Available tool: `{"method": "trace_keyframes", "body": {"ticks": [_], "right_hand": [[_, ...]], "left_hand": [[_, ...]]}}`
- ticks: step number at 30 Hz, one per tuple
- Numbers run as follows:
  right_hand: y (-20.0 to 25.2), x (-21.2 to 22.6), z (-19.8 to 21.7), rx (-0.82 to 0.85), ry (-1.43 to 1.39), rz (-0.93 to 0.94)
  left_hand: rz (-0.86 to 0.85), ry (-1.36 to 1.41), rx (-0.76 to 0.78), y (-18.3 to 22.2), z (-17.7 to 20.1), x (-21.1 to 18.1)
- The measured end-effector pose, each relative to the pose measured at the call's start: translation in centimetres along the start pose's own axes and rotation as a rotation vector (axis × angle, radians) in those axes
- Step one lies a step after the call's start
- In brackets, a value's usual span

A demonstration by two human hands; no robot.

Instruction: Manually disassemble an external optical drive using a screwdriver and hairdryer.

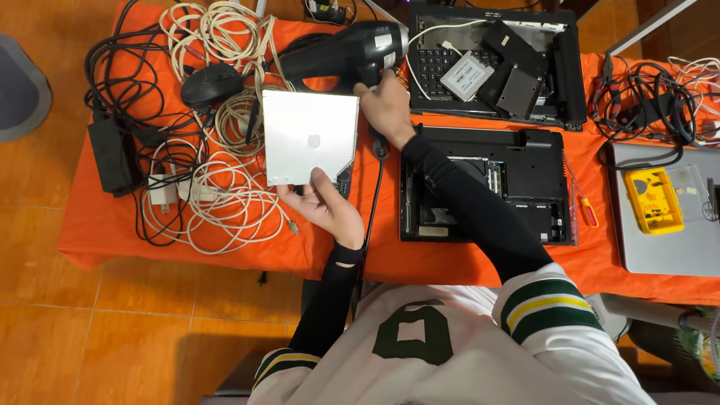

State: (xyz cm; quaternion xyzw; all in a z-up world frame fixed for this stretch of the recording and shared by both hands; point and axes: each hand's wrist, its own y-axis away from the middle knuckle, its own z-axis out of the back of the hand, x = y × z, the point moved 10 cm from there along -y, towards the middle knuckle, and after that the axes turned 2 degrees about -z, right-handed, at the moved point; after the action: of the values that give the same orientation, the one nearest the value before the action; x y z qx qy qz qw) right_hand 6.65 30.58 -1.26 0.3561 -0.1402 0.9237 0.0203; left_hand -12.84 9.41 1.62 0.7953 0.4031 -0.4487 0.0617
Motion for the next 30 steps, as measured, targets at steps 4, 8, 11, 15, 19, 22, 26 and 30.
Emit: {"method": "trace_keyframes", "body": {"ticks": [4, 8, 11, 15, 19, 22, 26, 30], "right_hand": [[1.3, 3.9, 5.6, -0.007, -0.343, -0.121], [4.0, 5.4, 12.6, -0.04, -0.484, 0.018], [8.2, 7.9, 19.3, -0.258, -0.347, 0.37], [12.5, 5.5, 21.8, -0.025, -0.843, -0.28], [18.0, 3.8, 23.8, -0.009, -0.859, -0.268], [20.8, 1.6, 24.2, -0.089, -0.894, -0.272], [23.7, -0.1, 24.3, -0.135, -0.851, -0.296], [25.2, -0.8, 24.4, -0.15, -0.741, -0.287]], "left_hand": [[-0.018, 0.014, -0.129, -0.1, 2.2, 0.8], [-0.029, -0.005, -0.155, -0.5, 1.8, -0.1], [-0.014, -0.003, -0.064, -0.5, 0.8, 0.0], [-0.022, 0.027, 0.041, -0.2, -0.2, 0.2], [0.073, 0.075, 0.185, 0.7, -1.5, 1.9], [0.197, 0.098, 0.316, 1.9, -2.4, 3.9], [0.237, 0.07, 0.363, 3.0, -3.2, 4.4], [0.356, 0.126, 0.417, 4.3, -4.6, 4.6]]}}
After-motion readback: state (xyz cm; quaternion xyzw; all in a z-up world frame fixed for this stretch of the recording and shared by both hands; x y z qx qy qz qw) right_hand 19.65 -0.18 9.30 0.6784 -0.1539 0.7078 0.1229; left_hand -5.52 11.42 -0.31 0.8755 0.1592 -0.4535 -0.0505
